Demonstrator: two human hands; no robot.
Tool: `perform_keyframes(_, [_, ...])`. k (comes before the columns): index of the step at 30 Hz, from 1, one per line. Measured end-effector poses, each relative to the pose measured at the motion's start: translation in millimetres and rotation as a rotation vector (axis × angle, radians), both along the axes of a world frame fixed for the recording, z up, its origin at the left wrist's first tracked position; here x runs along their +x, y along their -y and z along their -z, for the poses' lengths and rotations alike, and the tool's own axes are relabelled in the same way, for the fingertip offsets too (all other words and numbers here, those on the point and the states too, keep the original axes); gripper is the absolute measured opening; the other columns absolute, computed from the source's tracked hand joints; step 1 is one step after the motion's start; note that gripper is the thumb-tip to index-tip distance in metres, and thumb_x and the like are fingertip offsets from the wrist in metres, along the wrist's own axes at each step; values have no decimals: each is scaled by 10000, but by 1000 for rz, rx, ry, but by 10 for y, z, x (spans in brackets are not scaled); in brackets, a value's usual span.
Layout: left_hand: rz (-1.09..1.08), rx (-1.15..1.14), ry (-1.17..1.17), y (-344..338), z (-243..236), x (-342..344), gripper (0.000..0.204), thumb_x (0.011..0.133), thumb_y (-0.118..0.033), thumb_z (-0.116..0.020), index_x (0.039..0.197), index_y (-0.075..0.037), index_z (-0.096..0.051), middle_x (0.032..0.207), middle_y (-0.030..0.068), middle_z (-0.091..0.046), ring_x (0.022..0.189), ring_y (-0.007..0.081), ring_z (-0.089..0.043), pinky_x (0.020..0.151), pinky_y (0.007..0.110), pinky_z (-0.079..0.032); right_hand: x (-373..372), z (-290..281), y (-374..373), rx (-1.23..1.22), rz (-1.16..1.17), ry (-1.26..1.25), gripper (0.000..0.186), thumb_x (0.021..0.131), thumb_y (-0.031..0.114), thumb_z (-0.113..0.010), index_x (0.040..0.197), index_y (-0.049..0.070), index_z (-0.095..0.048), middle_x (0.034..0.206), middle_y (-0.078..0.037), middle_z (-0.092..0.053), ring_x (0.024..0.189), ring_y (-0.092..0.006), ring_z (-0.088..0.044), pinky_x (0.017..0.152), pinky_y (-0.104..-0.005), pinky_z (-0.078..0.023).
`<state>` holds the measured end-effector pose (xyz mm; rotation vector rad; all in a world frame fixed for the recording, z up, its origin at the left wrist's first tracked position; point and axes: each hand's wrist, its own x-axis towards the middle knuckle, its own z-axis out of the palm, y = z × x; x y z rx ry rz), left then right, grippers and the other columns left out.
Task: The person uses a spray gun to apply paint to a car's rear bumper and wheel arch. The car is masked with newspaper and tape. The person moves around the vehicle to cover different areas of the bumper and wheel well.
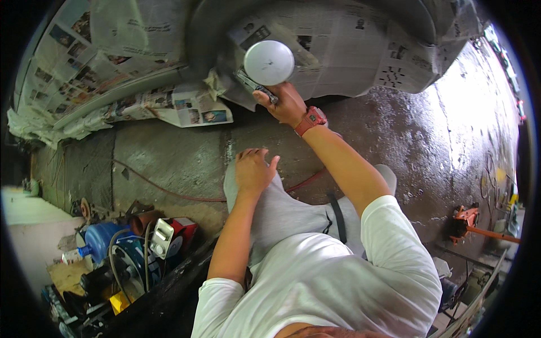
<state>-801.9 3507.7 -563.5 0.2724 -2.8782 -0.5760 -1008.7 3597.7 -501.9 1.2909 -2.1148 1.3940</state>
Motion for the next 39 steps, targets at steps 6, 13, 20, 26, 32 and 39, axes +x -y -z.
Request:
perform_keyframes(6, [39, -10, -17, 7, 46, -96, 396, 893, -420, -777, 1101, -83, -785, 1100, 97, -787, 1108, 287, -696, 1004, 441, -465, 3, -301, -675, -435, 72, 206, 380, 1052, 220, -666, 1346, -19, -652, 1132, -102, -771, 938, -204, -701, 817, -343, -569])
perform_keyframes(13, [67, 12, 41, -64, 53, -196, 402, 914, -418, -766, 1145, -88, -772, 1155, 84, -779, 1158, 273, -678, 1042, 438, -446, 15, -645, -1662, -455, 478, 53, 562, 1148, 413, -467, 1621, 110, -467, 1041, -78, -748, 869, -122, -687, 659, -260, -523])
perform_keyframes(20, [87, -1, 54, -113, 145, -290, 420, 920, -427, -760, 1184, -99, -766, 1180, 78, -773, 1176, 272, -668, 1079, 440, -428, 137, -800, -2386, -531, 785, 225, 521, 1170, 451, -377, 1205, 3, -641, 1043, -104, -764, 862, -153, -730, 537, -265, -518])
perform_keyframes(26, [96, -14, 73, -152, 96, -306, 423, 930, -428, -749, 1193, -97, -763, 1192, 83, -770, 1184, 277, -662, 1094, 447, -423, 304, -1229, -2602, -609, 877, 338, 575, 1158, 492, -383, 1229, -6, -662, 1042, -130, -784, 796, -170, -740, 506, -273, -535])
perform_keyframes(32, [114, -13, 84, -213, 131, -371, 417, 941, -425, -737, 1197, -97, -761, 1187, 85, -769, 1194, 284, -656, 1107, 447, -416, 555, -1728, -2061, -562, 537, 497, 604, 1123, 568, -454, 1155, 10, -683, 926, -102, -761, 742, -136, -728, 474, -248, -493])
perform_keyframes(39, [115, -32, 141, -275, 149, -448, 418, 952, -438, -720, 1200, -104, -763, 1181, 85, -769, 1197, 282, -653, 1109, 439, -412, 697, -1971, -1301, -384, 163, 628, 637, 1108, 581, -487, 1240, -11, -679, 894, -99, -756, 695, -102, -705, 471, -237, -491])
